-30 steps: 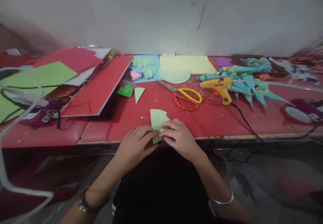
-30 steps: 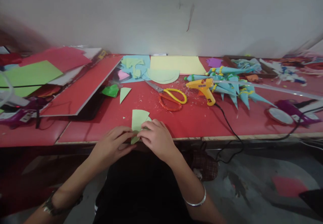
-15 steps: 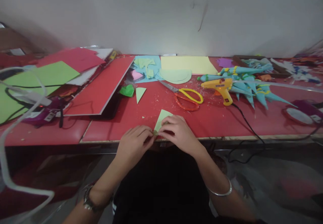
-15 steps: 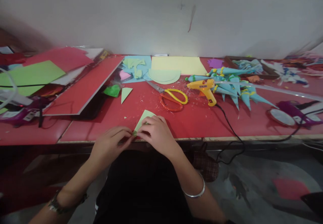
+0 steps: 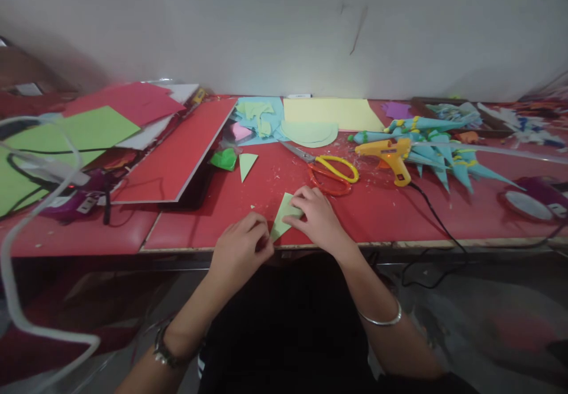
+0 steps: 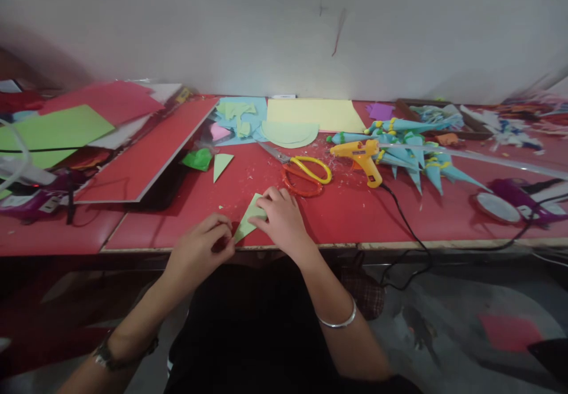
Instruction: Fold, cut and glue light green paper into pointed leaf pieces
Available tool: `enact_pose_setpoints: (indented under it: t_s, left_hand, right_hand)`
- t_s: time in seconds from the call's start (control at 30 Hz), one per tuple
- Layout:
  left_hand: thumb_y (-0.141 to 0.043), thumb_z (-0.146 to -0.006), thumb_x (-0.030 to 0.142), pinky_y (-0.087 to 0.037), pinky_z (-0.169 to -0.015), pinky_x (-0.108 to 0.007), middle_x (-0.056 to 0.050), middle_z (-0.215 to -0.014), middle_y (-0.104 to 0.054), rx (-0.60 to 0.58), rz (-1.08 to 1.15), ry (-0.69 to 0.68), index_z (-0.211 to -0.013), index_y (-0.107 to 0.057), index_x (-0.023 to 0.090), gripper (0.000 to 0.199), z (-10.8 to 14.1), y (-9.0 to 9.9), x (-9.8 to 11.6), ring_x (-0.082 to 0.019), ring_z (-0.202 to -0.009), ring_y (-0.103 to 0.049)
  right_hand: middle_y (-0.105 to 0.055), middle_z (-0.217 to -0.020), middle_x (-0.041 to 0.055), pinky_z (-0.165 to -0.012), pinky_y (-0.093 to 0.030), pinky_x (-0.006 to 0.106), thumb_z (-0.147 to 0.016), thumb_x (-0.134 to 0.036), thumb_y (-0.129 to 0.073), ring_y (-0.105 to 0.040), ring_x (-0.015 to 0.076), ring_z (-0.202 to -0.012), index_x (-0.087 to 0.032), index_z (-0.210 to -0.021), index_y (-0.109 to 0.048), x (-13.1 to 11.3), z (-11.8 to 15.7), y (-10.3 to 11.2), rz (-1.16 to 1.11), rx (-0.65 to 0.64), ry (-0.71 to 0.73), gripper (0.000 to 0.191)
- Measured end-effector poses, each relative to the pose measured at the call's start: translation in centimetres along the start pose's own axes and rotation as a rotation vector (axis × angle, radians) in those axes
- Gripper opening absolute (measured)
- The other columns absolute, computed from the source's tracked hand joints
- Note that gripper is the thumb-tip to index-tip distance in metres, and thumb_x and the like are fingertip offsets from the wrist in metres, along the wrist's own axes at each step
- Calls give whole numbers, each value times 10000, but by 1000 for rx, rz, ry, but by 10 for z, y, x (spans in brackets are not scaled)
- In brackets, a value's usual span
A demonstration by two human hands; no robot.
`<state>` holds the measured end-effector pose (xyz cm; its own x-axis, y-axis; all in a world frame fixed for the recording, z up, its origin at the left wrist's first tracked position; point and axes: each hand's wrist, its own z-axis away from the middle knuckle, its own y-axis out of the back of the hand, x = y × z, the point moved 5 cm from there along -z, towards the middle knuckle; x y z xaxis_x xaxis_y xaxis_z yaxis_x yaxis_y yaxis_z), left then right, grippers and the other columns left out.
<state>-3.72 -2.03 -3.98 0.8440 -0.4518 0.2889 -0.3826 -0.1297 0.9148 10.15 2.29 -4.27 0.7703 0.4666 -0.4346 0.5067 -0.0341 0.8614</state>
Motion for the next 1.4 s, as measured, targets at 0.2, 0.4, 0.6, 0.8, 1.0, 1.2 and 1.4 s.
enact_pose_setpoints:
  t_s: [0.2,0.4,0.6,0.8,1.0,1.2,1.4]
  left_hand:
    - [-454,-781,152,-436,-785,-316,-63,-1081,-555,-90,81,-211,-1041,-543,197,278,-6,-2,-6,-175,-942,-535]
    - [-384,-860,238,-361,-901,-385,-41,-1225,-529,-239,0,-306,-1215,-478,260,368,-8,-2,-11,-201,-1063,-470]
    - [-397,-858,348,-320,-944,-420,-43,-1290,-473,-279,38,-267,-1275,-410,271,424,-7,1,-9,-220,-1112,-430]
    - [-537,-785,339,-389,-894,-385,-72,-1205,-505,-181,186,-133,-1234,-425,237,474,-16,-3,-6,-216,-1068,-466]
    - [-557,-737,184,-471,-722,-295,-60,-1073,-559,-121,375,130,-1309,-278,196,637,-25,-6,-12,-135,-780,-559]
    - [-574,-737,242,-460,-648,-269,-34,-939,-565,24,322,150,-1195,-420,185,486,-31,-7,-14,-127,-711,-541]
    - [-527,-787,245,-443,-717,-270,-35,-886,-547,-65,278,-96,-883,-582,171,133,-32,-9,-9,-145,-809,-530]
  right_hand:
    - [-519,-928,64,-726,-369,348,-792,-307,-561,-426,217,-842,-189,-830,-570,-1,-1,-2,144,10,-80,125]
    - [-535,-925,81,-741,-372,364,-849,-176,-437,-435,219,-854,-186,-908,-561,-2,-2,-2,139,68,-74,138]
    - [-541,-985,79,-836,-388,379,-795,-281,-545,-451,214,-929,-166,-1065,-540,1,7,5,-114,43,3,293]
    - [-530,-893,52,-820,-404,346,-759,-179,-574,-456,185,-878,-172,-824,-595,8,11,7,-175,81,-19,68]
    - [-496,-909,59,-844,-399,320,-780,-112,-505,-477,169,-910,-173,-824,-571,4,10,13,-273,160,8,100]
    - [-473,-931,56,-862,-405,343,-793,-153,-488,-496,170,-937,-196,-800,-569,-3,11,18,-361,279,50,92]
    - [-488,-963,76,-852,-407,377,-758,-155,-524,-466,202,-958,-193,-809,-605,7,8,7,-242,253,-17,103]
